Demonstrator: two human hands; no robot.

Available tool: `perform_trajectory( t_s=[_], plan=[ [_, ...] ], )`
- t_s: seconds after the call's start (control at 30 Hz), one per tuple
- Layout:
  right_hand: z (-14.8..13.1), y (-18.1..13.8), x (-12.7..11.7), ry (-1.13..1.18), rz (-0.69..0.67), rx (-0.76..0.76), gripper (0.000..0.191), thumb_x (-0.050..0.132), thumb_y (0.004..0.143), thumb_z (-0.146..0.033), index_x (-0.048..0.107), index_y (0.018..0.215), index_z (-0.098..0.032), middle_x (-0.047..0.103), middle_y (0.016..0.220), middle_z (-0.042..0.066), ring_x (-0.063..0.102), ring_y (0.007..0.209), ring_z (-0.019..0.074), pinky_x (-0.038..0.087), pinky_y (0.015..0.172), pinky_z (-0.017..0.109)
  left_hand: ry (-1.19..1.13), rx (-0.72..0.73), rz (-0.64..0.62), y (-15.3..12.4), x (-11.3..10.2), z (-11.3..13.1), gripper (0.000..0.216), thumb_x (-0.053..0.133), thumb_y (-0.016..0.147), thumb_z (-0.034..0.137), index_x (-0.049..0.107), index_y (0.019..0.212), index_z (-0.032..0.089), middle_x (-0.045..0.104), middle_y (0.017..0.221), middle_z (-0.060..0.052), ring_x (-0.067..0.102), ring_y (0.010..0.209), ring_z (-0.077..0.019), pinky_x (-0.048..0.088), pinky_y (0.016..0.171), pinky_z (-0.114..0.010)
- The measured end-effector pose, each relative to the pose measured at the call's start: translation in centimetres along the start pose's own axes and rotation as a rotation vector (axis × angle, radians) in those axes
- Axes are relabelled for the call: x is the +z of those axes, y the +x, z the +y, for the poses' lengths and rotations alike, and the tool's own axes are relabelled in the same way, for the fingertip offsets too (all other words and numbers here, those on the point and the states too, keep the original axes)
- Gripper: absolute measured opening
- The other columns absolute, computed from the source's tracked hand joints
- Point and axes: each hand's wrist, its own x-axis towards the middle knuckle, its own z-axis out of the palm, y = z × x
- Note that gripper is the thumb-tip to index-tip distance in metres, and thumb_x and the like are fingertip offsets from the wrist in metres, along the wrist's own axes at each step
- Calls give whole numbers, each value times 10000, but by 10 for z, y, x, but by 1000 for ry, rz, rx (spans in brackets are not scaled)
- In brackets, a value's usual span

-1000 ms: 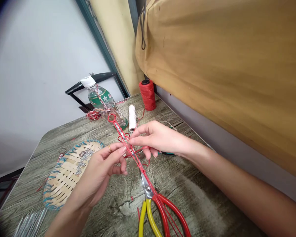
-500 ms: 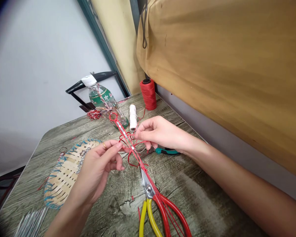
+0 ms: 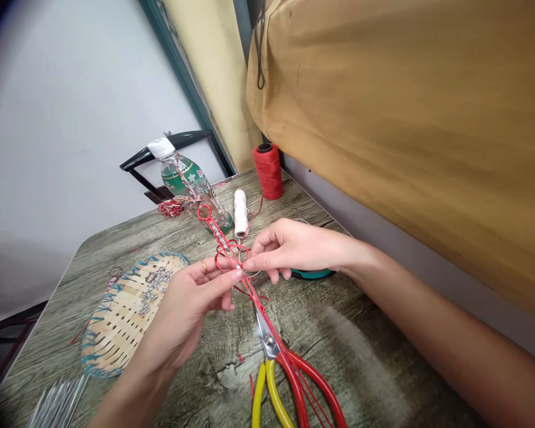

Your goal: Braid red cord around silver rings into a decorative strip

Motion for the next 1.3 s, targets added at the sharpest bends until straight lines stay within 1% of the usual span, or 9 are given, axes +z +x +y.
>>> perform_trajectory(
  t_s=[0.3,0.47,0.57,0.67,0.73,0.8,0.9,1.13,1.3],
  plan=[
    [-3,0,-1,7,49,-29,305,536,792,-429,566,743,-129,569,585,-9,444,451,46,341,424,159,-24,15,20,-2,-7,2,258,666,696,327,601,845,127,565,652,26,402,423,-27,428,463,-188],
    [0,-2,-8,-82,51,-17,391,416,842,-490,570,799,-133,655,726,40,446,425,49,337,398,176,33,-43,14,-5,-22,-9,327,487,812,443,583,881,138,618,716,-20,420,424,-46,405,467,-208],
    [1,-3,-11,-248,236,21,382,410,843,-485,588,865,-148,661,733,34,465,437,67,336,404,191,92,-6,132,-7,-29,-15,269,491,816,417,581,871,169,595,685,3,423,450,-64,380,469,-207],
    [-4,-8,-13,-434,460,-28,269,484,825,-379,619,815,-146,642,714,25,524,562,98,369,507,204,182,220,315,-18,-27,-16,149,543,798,327,588,736,199,504,529,46,412,477,-81,351,502,-203],
    [-10,-14,-12,-415,303,-69,213,488,825,-294,634,781,-146,626,656,8,534,590,104,372,536,200,235,294,212,-27,-19,-17,229,518,805,286,593,610,194,545,556,20,397,474,-87,350,513,-222],
    [-14,-18,-8,-377,-33,-85,220,462,838,-241,649,771,-147,608,593,-7,527,554,98,370,526,196,338,144,-69,-33,-9,-19,189,534,783,262,653,657,187,591,575,-11,438,494,-111,344,489,-234],
    [-13,-18,1,-457,-272,-102,261,434,850,-206,654,728,-138,604,570,0,518,529,99,362,532,204,344,32,-54,-30,3,-28,184,515,791,270,670,798,169,560,541,2,432,478,-113,314,465,-232],
    [0,1,17,-402,266,-6,311,441,845,-319,658,715,-138,556,545,-1,453,494,105,307,488,214,263,170,240,-16,2,-35,284,480,819,383,635,712,171,459,531,37,331,432,-94,267,437,-221],
    [8,13,35,7,439,-82,291,494,812,-367,670,915,-159,623,763,12,491,642,134,364,588,228,170,228,355,-14,4,-38,345,509,810,348,563,1124,216,503,684,20,381,500,-101,325,474,-219]
  ],
)
